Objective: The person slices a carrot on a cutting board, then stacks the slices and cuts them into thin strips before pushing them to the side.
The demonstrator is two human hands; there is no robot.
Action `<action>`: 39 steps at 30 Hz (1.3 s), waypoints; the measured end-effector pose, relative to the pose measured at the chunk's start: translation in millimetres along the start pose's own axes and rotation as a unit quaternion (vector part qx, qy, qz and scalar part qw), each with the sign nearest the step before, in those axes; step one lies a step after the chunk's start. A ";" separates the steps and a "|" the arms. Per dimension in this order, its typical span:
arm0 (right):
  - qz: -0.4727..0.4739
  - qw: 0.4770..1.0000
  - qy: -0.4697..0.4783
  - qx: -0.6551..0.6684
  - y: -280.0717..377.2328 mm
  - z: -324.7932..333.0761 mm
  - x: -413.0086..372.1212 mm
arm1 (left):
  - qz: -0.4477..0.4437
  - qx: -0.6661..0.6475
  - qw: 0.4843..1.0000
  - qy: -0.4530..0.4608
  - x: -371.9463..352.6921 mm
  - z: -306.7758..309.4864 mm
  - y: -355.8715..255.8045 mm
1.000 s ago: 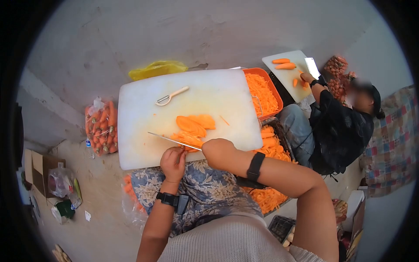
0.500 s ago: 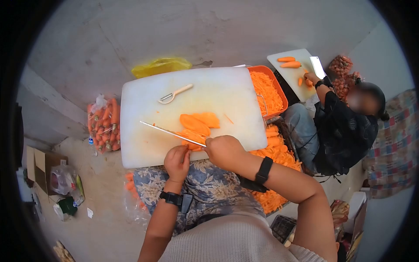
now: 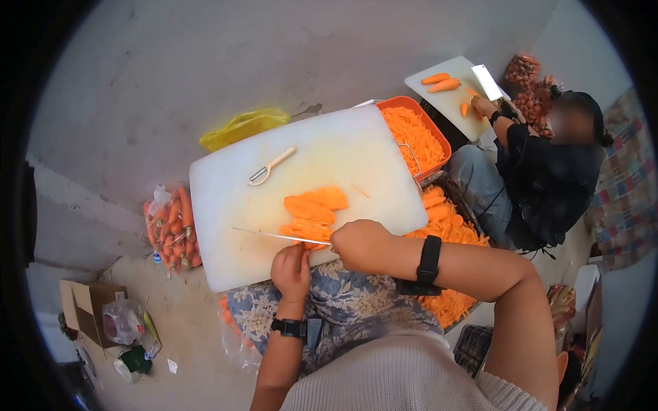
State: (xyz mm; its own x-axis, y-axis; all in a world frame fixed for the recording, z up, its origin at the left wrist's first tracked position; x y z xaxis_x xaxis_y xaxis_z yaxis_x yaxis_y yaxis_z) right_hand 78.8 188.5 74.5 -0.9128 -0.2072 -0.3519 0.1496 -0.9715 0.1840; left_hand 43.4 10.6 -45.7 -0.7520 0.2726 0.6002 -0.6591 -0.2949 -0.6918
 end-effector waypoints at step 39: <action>-0.018 0.993 -0.111 0.038 -0.4 -1.8 18.9 | 0.024 -0.001 1.000 0.005 1.1 11.7 -9.7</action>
State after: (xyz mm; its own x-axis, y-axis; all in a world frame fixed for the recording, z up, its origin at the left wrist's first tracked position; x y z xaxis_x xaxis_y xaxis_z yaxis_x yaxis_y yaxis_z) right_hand 62.1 184.7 66.1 -0.9795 -0.1337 -0.1505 0.0939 -0.9647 0.2459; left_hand 48.8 3.1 -33.6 -0.7829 0.2663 0.5622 -0.6218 -0.3066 -0.7207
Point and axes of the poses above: each hand's wrist, its own x-axis towards the middle knuckle, its own z-axis out of the back of the hand, y = z × x, the point moved 2 cm from there along x, towards the middle knuckle, and after that the axes turned 9 degrees about -x, right-handed, at the moved point
